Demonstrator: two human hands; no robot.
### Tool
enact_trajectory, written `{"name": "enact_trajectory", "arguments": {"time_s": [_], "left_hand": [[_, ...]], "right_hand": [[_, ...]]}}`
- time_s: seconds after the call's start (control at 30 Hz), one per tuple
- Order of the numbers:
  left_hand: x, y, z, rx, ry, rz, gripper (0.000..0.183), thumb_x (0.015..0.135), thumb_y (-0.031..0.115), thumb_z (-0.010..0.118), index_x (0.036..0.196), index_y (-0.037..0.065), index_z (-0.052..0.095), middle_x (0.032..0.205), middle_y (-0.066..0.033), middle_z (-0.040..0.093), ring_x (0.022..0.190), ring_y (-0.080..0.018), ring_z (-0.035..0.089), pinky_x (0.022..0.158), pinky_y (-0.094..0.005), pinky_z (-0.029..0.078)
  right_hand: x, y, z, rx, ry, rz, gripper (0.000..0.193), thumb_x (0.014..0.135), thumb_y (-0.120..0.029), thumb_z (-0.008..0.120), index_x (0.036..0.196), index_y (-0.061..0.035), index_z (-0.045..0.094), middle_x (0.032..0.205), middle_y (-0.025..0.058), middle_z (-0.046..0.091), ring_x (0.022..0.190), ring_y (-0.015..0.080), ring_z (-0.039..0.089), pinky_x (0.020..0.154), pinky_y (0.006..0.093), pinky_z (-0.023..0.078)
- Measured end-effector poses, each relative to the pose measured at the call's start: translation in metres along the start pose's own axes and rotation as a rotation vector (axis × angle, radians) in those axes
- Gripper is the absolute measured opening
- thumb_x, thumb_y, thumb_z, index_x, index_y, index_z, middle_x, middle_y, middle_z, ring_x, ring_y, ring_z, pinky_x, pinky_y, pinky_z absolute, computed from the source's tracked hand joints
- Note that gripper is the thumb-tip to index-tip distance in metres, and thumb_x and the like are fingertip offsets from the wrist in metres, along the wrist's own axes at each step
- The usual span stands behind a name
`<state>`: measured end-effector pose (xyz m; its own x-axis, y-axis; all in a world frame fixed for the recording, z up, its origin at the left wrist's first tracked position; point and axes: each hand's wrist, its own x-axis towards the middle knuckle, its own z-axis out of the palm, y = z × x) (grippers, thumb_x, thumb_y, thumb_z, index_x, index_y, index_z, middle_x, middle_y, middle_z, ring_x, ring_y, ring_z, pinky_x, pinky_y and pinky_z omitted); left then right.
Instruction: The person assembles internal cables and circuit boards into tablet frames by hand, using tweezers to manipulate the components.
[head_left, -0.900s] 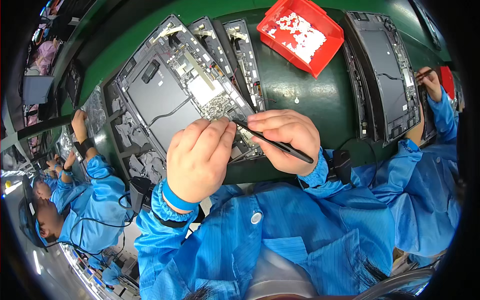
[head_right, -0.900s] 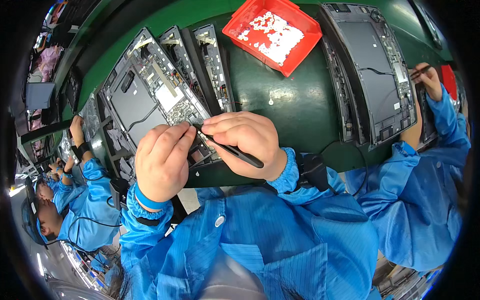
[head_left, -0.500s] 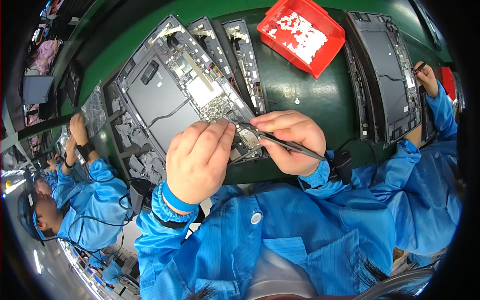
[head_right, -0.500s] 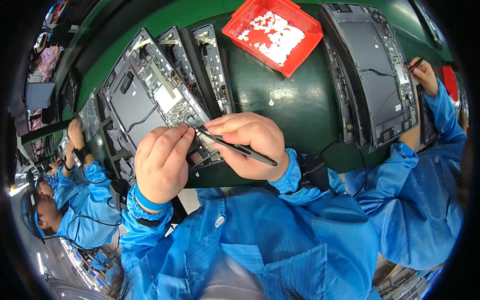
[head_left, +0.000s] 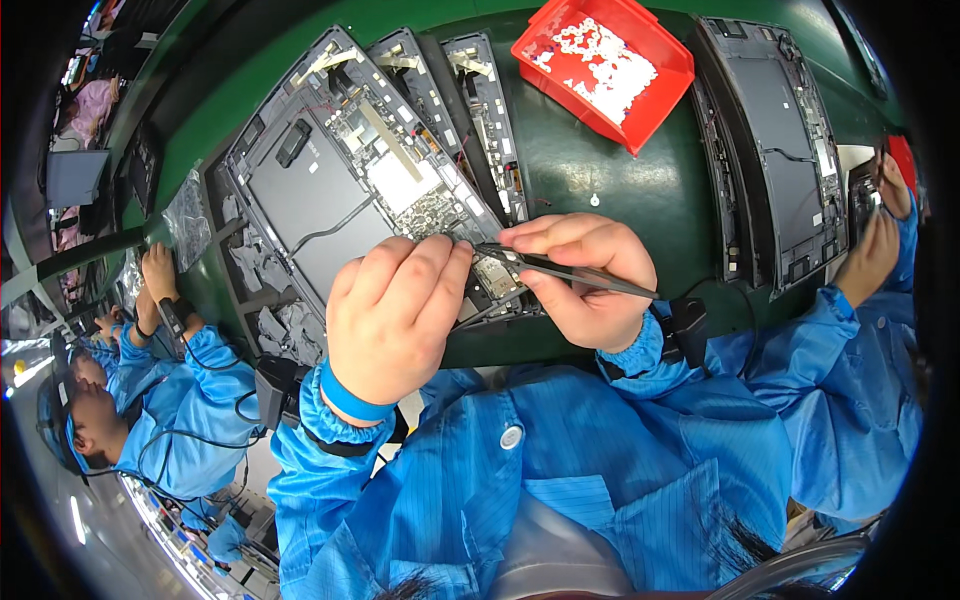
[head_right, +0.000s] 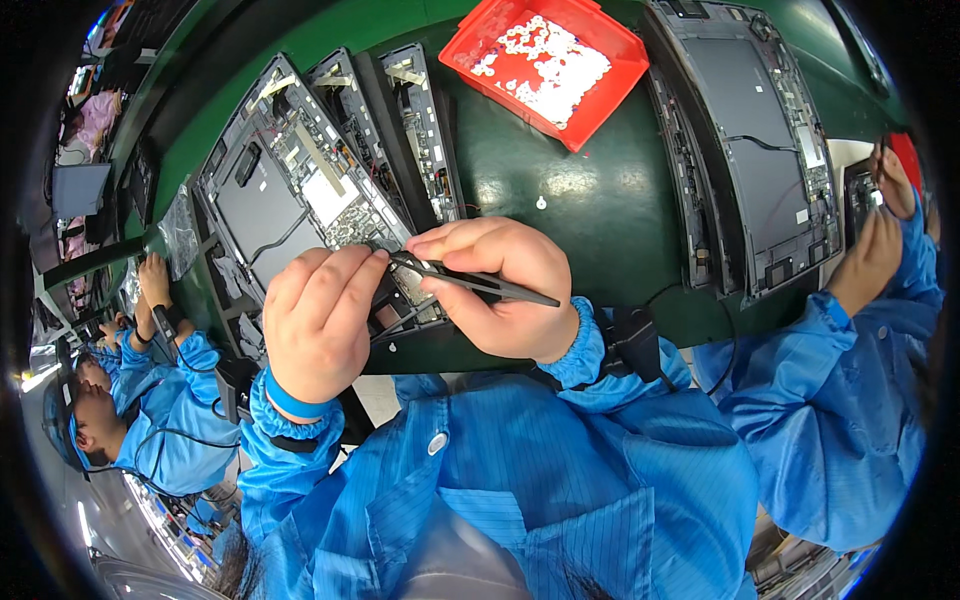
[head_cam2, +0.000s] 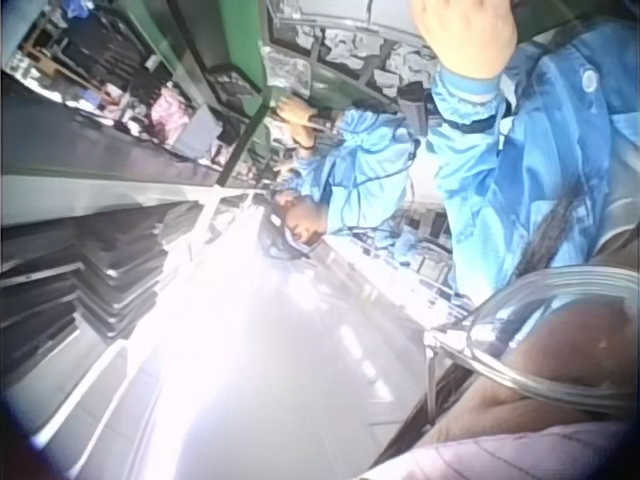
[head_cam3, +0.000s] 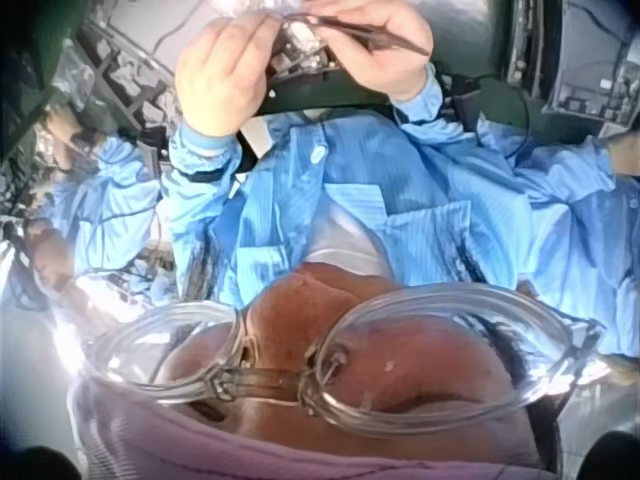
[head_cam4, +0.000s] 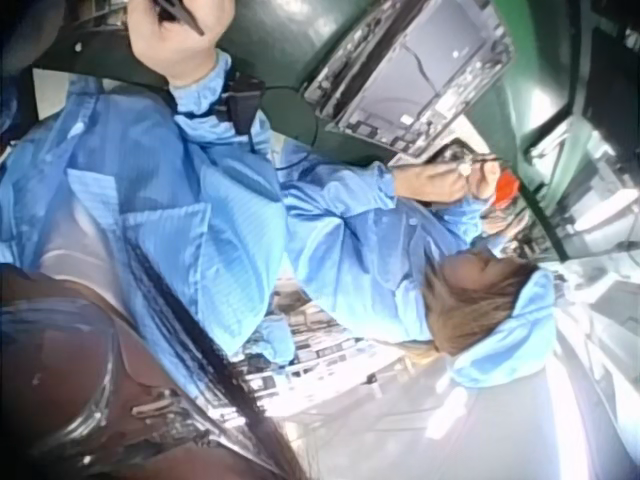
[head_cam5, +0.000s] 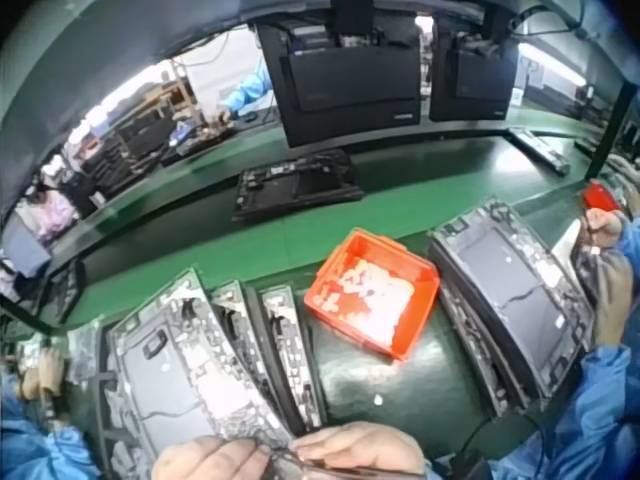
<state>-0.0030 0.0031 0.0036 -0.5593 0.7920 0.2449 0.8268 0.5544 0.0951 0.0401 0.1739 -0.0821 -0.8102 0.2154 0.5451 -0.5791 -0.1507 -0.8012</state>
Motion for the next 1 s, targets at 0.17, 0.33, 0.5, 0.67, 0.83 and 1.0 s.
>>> {"name": "enact_trajectory", "arguments": {"time_s": [0.17, 0.33, 0.5, 0.67, 0.83, 1.0], "left_hand": [[-0.001, 0.001, 0.0, 0.114, -0.013, 0.029, 0.038, 0.059, 0.008, 0.057, 0.096, 0.005, 0.064, 0.096, -0.0048, 0.061, 0.081, -0.0217, 0.057, 0.066, -0.0303, 0.045], [0.0, 0.006, -0.002, 0.115, -0.043, 0.005, 0.037, 0.059, 0.008, 0.057, 0.096, 0.005, 0.064, 0.098, -0.0041, 0.061, 0.083, -0.0213, 0.057, 0.069, -0.0312, 0.045], [-0.005, 0.007, -0.003, 0.082, -0.023, -0.03, 0.036, 0.06, 0.007, 0.058, 0.095, 0.004, 0.064, 0.1, -0.0047, 0.061, 0.085, -0.0225, 0.057, 0.07, -0.032, 0.045], [-0.018, -0.008, -0.027, -0.063, 0.035, -0.083, 0.035, 0.061, 0.005, 0.059, 0.095, 0.004, 0.065, 0.102, -0.0069, 0.062, 0.096, -0.0265, 0.056, 0.079, -0.0343, 0.044], [-0.056, -0.052, -0.066, 0.051, 0.248, -0.444, 0.029, 0.072, -0.007, 0.045, 0.094, -0.003, 0.062, 0.101, -0.0151, 0.061, 0.1, -0.0295, 0.056, 0.09, -0.0367, 0.041], [-0.12, -0.133, -0.05, 0.152, 0.27, -0.752, 0.029, 0.078, -0.004, 0.045, 0.101, -0.001, 0.062, 0.101, -0.0167, 0.062, 0.097, -0.0297, 0.059, 0.086, -0.0356, 0.045]], "right_hand": [[-0.002, -0.002, 0.001, 0.079, 0.08, 0.016, 0.027, 0.072, 0.012, 0.065, 0.09, 0.0016, 0.047, 0.094, 0.0188, 0.061, 0.092, 0.0312, 0.063, 0.078, 0.037, 0.052], [-0.001, -0.003, 0.003, -0.003, 0.081, -0.007, 0.025, 0.069, 0.01, 0.068, 0.084, 0.0009, 0.05, 0.087, 0.0182, 0.063, 0.086, 0.0309, 0.065, 0.073, 0.037, 0.054], [0.007, -0.002, 0.001, -0.201, -0.056, -0.155, 0.027, 0.063, 0.008, 0.072, 0.079, -0.0004, 0.051, 0.083, 0.0165, 0.064, 0.081, 0.0314, 0.066, 0.068, 0.0365, 0.054], [0.01, -0.007, -0.002, -0.28, -0.119, -0.184, 0.027, 0.063, 0.008, 0.071, 0.079, -0.001, 0.051, 0.084, 0.0167, 0.065, 0.081, 0.0318, 0.066, 0.068, 0.0363, 0.054], [0.006, -0.004, 0.002, -0.209, -0.049, -0.144, 0.03, 0.064, 0.009, 0.071, 0.082, -0.0011, 0.05, 0.085, 0.0187, 0.065, 0.082, 0.0327, 0.066, 0.068, 0.0374, 0.054], [0.011, -0.01, 0.001, -0.313, -0.179, -0.166, 0.034, 0.063, 0.012, 0.07, 0.086, -0.0004, 0.049, 0.085, 0.02, 0.065, 0.082, 0.0339, 0.066, 0.069, 0.0387, 0.054]]}}
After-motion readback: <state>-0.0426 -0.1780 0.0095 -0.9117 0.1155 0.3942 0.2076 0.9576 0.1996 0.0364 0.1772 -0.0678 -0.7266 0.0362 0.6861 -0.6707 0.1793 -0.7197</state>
